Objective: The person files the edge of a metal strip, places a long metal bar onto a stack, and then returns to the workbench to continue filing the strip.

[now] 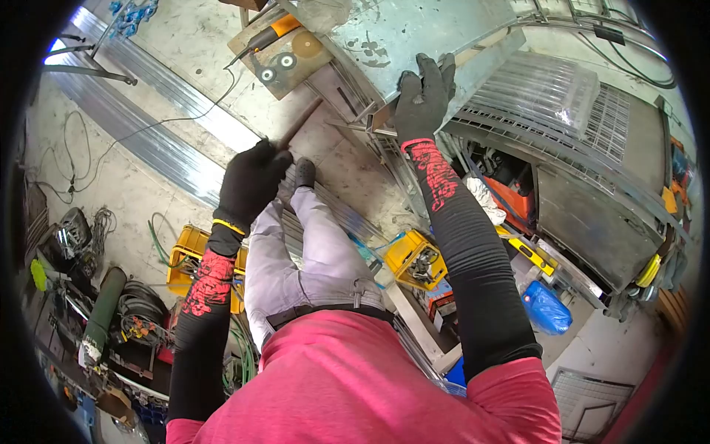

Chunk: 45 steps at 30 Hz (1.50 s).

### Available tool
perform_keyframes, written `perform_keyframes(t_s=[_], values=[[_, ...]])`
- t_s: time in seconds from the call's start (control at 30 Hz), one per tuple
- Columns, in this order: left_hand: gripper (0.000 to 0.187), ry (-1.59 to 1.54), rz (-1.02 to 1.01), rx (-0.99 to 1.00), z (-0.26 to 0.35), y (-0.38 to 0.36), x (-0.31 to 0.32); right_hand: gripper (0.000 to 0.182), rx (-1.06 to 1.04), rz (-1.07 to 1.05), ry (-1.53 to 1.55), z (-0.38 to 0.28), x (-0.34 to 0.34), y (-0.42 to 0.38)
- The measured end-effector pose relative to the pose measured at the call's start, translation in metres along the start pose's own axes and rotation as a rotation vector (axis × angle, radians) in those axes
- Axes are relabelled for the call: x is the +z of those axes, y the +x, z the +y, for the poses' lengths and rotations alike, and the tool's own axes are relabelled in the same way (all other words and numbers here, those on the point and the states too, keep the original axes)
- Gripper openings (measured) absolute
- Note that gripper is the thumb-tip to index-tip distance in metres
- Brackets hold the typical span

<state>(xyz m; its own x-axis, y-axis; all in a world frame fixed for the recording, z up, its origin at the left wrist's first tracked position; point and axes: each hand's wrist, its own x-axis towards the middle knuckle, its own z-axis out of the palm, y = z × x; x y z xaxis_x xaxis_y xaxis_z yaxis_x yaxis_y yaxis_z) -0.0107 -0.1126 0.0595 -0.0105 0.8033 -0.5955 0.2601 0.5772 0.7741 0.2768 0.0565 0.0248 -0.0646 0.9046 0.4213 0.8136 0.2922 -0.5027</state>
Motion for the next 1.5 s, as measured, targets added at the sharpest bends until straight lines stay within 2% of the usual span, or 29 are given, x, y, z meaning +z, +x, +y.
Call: perform_keyframes(t_s=[0.03, 0.1, 0.13, 0.17, 0.33, 0.43, 0.5, 0.57, 0.6, 0.7, 0.77, 0.83, 0.87, 0.9, 0.97, 1.0, 1.13, 1.2, 1.23, 1.3, 1.37, 1.5], values=[[0.032, 0.005, 0.007, 0.004, -0.005, -0.003, 0.003, 0.038, -0.006, -0.011, -0.027, 0.001, -0.001, 0.000], [0.036, -0.090, -0.200, -0.105, -0.006, -0.008, 0.010, 0.038, -0.021, -0.014, -0.044, 0.000, 0.001, 0.002], [0.039, -0.212, -0.218, -0.186, -0.004, -0.015, 0.019, 0.038, -0.009, -0.003, -0.025, 0.000, 0.001, 0.002], [0.041, -0.309, -0.251, -0.147, -0.004, -0.019, 0.029, 0.039, 0.005, 0.008, -0.007, 0.001, 0.001, 0.001], [0.050, -0.517, -0.412, -0.192, 0.005, -0.020, 0.056, 0.042, -0.036, 0.029, -0.027, 0.006, 0.002, 0.000], [0.055, -0.501, -0.497, -0.230, 0.023, -0.024, 0.060, 0.045, -0.041, 0.035, -0.050, 0.010, 0.005, 0.000], [0.058, -0.488, -0.478, -0.227, 0.031, -0.021, 0.066, 0.047, -0.033, 0.046, -0.045, 0.015, 0.005, -0.002], [0.058, -0.653, -0.489, -0.402, 0.039, -0.013, 0.069, 0.052, -0.019, 0.030, -0.016, 0.018, 0.006, -0.002], [0.044, -0.711, -0.449, -0.367, 0.044, -0.013, 0.073, 0.052, -0.020, 0.036, -0.005, 0.019, 0.006, -0.003], [0.034, -0.770, -0.508, -0.398, 0.059, -0.007, 0.076, 0.057, 0.057, -0.003, 0.151, 0.017, -0.001, 0.003], [0.029, -0.672, -0.440, -0.315, 0.066, -0.018, 0.087, 0.058, 0.105, 0.043, 0.459, 0.010, -0.011, 0.004], [0.028, -0.313, -0.186, -0.099, 0.076, -0.029, 0.095, 0.058, 0.094, 0.019, 0.489, 0.003, -0.030, 0.004], [0.031, -0.264, -0.138, -0.002, 0.067, -0.027, 0.101, 0.058, 0.082, -0.024, 0.516, 0.001, -0.040, 0.005], [0.031, -0.247, -0.145, 0.005, 0.061, -0.026, 0.105, 0.058, 0.089, -0.005, 0.517, 0.010, -0.045, 0.001], [0.036, -0.156, -0.089, -0.031, 0.050, -0.023, 0.111, 0.058, -0.239, -0.005, -0.239, 0.023, -0.050, -0.008], [0.037, -0.141, -0.079, -0.059, 0.044, -0.024, 0.116, 0.054, -0.158, -0.049, -0.219, 0.021, -0.052, -0.013], [0.035, -0.232, -0.107, -0.130, 0.036, -0.041, 0.119, 0.052, 0.012, 0.001, -0.095, 0.006, -0.048, -0.013], [0.036, -0.527, -0.249, -0.220, 0.043, -0.052, 0.111, 0.054, 0.079, 0.142, -0.130, -0.001, -0.035, -0.006], [0.036, -0.518, -0.242, -0.230, 0.044, -0.053, 0.111, 0.054, 0.089, 0.138, -0.121, -0.004, -0.033, -0.006], [0.039, -0.604, -0.260, -0.255, 0.051, -0.051, 0.110, 0.059, 0.066, 0.097, -0.385, -0.005, -0.029, -0.005], [0.042, -0.663, -0.309, -0.145, 0.058, -0.050, 0.106, 0.061, 0.079, 0.076, -0.323, -0.001, -0.030, -0.007], [0.040, -0.571, -0.330, -0.148, 0.088, -0.051, 0.091, 0.058, 0.101, 0.007, -0.309, -0.001, -0.031, -0.003]])
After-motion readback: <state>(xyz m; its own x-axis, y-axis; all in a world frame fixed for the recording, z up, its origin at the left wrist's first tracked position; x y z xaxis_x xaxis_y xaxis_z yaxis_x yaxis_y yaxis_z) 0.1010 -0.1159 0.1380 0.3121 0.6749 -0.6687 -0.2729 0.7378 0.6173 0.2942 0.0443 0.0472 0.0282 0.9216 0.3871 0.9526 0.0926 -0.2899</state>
